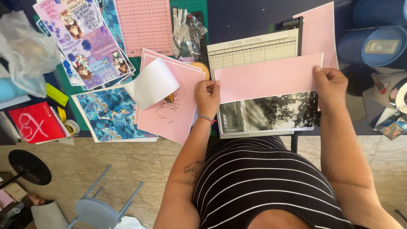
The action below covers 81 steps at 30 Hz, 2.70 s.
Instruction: Trimming printed sheets with a paper cutter and cutting out a character with scissors
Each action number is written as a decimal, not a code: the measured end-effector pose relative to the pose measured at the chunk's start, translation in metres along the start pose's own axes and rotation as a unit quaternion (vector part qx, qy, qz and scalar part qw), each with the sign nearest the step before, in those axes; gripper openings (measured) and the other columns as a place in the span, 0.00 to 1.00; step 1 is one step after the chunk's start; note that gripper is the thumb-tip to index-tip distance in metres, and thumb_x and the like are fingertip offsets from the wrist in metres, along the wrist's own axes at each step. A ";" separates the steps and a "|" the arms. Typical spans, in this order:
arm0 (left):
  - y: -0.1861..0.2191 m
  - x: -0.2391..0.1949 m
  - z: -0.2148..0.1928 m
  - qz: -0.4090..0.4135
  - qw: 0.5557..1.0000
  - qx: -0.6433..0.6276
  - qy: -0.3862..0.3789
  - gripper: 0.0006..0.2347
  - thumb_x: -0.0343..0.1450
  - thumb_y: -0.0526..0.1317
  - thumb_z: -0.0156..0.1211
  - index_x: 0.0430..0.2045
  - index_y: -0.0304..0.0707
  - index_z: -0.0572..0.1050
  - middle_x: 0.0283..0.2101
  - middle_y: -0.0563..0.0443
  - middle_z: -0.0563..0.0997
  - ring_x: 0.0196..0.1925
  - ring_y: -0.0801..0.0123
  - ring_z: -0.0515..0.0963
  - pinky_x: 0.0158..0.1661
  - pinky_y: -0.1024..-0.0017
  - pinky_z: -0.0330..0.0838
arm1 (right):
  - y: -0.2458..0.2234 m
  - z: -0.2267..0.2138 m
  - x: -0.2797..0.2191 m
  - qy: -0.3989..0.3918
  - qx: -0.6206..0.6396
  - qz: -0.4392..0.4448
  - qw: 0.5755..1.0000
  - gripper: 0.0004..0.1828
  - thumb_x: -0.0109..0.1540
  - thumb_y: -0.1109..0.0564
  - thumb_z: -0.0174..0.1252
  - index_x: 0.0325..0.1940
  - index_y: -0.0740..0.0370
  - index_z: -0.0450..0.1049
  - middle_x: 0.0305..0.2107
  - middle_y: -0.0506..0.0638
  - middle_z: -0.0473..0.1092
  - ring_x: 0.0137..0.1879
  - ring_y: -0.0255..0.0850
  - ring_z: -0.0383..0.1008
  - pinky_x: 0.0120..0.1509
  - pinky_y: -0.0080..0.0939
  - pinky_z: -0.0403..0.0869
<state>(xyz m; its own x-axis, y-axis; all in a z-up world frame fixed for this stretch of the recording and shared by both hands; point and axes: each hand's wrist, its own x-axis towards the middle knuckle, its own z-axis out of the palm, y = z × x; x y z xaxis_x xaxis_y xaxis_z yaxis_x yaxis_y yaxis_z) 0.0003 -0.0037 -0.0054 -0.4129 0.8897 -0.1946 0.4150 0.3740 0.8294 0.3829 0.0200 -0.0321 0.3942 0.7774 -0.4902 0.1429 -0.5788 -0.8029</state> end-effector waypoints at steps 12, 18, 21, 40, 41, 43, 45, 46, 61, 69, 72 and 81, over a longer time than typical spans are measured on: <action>0.133 -0.034 0.096 0.370 0.789 0.318 -0.373 0.22 0.79 0.38 0.44 0.72 0.50 0.54 0.77 0.47 0.50 0.80 0.57 0.49 0.77 0.56 0.47 | 0.002 0.003 -0.001 0.019 -0.050 -0.038 0.998 0.12 0.70 0.48 0.68 0.39 0.54 0.76 0.32 0.38 0.73 0.37 0.24 0.69 0.43 0.27 0.71; 0.126 -0.002 0.066 0.225 0.774 0.454 -0.380 0.29 0.81 0.61 0.28 0.76 0.56 0.37 0.79 0.53 0.31 0.80 0.59 0.32 0.74 0.42 0.33 | 0.012 0.004 0.008 0.033 -0.068 -0.030 0.997 0.14 0.71 0.47 0.68 0.38 0.54 0.74 0.31 0.39 0.72 0.37 0.26 0.69 0.41 0.30 0.70; 0.072 -0.003 0.041 0.170 0.826 0.450 -0.293 0.36 0.75 0.69 0.34 0.76 0.54 0.43 0.79 0.47 0.34 0.80 0.49 0.33 0.74 0.40 0.35 | 0.014 0.003 0.004 0.046 -0.066 -0.023 0.996 0.14 0.70 0.47 0.69 0.37 0.53 0.74 0.31 0.38 0.72 0.37 0.25 0.68 0.42 0.30 0.70; 0.023 -0.009 0.029 0.221 0.909 0.344 -0.080 0.55 0.60 0.70 0.62 0.71 0.23 0.48 0.76 0.22 0.42 0.79 0.34 0.40 0.73 0.41 0.30 | -0.063 0.077 -0.047 -0.044 -0.410 -0.517 0.750 0.42 0.72 0.28 0.38 0.68 0.67 0.70 0.62 0.66 0.69 0.69 0.61 0.66 0.70 0.60 0.64; 0.021 -0.009 0.031 0.221 0.909 0.344 -0.080 0.55 0.60 0.70 0.62 0.71 0.23 0.48 0.76 0.22 0.42 0.79 0.34 0.40 0.73 0.41 0.30 | -0.056 0.059 -0.042 -0.044 -0.411 -0.517 0.750 0.42 0.72 0.28 0.38 0.68 0.67 0.70 0.62 0.66 0.69 0.69 0.61 0.66 0.70 0.60 0.64; 0.017 -0.011 0.032 0.224 0.906 0.352 -0.069 0.55 0.61 0.72 0.60 0.72 0.23 0.48 0.77 0.22 0.42 0.80 0.34 0.40 0.72 0.40 0.30 | -0.042 0.022 -0.034 0.004 -0.448 -0.423 0.788 0.40 0.73 0.37 0.50 0.74 0.76 0.63 0.68 0.75 0.61 0.74 0.70 0.56 0.73 0.71 0.54; 0.024 -0.009 0.033 0.216 0.907 0.353 -0.083 0.54 0.61 0.71 0.61 0.71 0.23 0.48 0.77 0.22 0.42 0.80 0.34 0.39 0.72 0.39 0.29 | -0.035 0.015 -0.017 0.035 -0.423 -0.475 0.771 0.36 0.71 0.41 0.56 0.70 0.75 0.69 0.63 0.72 0.67 0.68 0.67 0.65 0.69 0.64 0.63; 0.026 -0.009 0.029 0.208 0.907 0.355 -0.096 0.54 0.61 0.70 0.62 0.71 0.23 0.48 0.77 0.22 0.41 0.80 0.34 0.38 0.72 0.37 0.29 | -0.032 0.015 -0.009 0.065 -0.394 -0.525 0.751 0.31 0.69 0.46 0.61 0.66 0.75 0.74 0.57 0.69 0.73 0.61 0.64 0.73 0.65 0.58 0.71; 0.026 -0.011 0.012 0.193 0.821 0.518 -0.143 0.47 0.79 0.81 0.41 0.79 0.42 0.39 0.80 0.38 0.34 0.83 0.51 0.34 0.77 0.49 0.31 | 0.026 -0.007 0.088 0.091 -0.454 -0.375 0.803 0.32 0.87 0.52 0.42 0.39 0.73 0.81 0.31 0.67 0.77 0.33 0.67 0.77 0.35 0.62 0.69; -0.058 0.048 -0.124 -0.021 0.945 0.290 0.151 0.42 0.55 0.58 0.75 0.62 0.52 0.58 0.73 0.34 0.49 0.79 0.34 0.41 0.68 0.20 0.30 | -0.074 0.075 -0.076 0.026 -0.289 -0.459 0.839 0.20 0.74 0.65 0.62 0.67 0.79 0.68 0.56 0.71 0.67 0.60 0.64 0.69 0.61 0.60 0.69; -0.057 0.055 -0.155 0.045 0.963 0.226 0.136 0.28 0.53 0.38 0.81 0.47 0.46 0.76 0.57 0.45 0.77 0.63 0.45 0.68 0.65 0.29 0.46 | -0.127 0.141 -0.155 -0.163 -0.234 -0.437 0.853 0.26 0.67 0.65 0.64 0.67 0.73 0.66 0.58 0.66 0.66 0.60 0.59 0.68 0.65 0.58 0.69; 0.052 -0.094 -0.066 0.172 0.915 -0.262 -0.252 0.23 0.73 0.33 0.51 0.66 0.43 0.61 0.44 0.45 0.75 0.43 0.61 0.70 0.48 0.66 0.67 | -0.163 0.179 -0.241 -0.211 0.155 -0.087 0.961 0.10 0.74 0.45 0.49 0.54 0.49 0.62 0.38 0.44 0.65 0.39 0.32 0.65 0.43 0.32 0.68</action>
<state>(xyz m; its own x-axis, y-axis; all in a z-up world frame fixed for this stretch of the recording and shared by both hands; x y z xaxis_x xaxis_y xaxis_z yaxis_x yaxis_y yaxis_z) 0.0073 -0.0855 0.0912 0.1516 0.9883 0.0184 -0.0498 -0.0110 0.9987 0.1026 -0.0287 0.1558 -0.0232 0.9241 -0.3814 -0.1308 -0.3810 -0.9153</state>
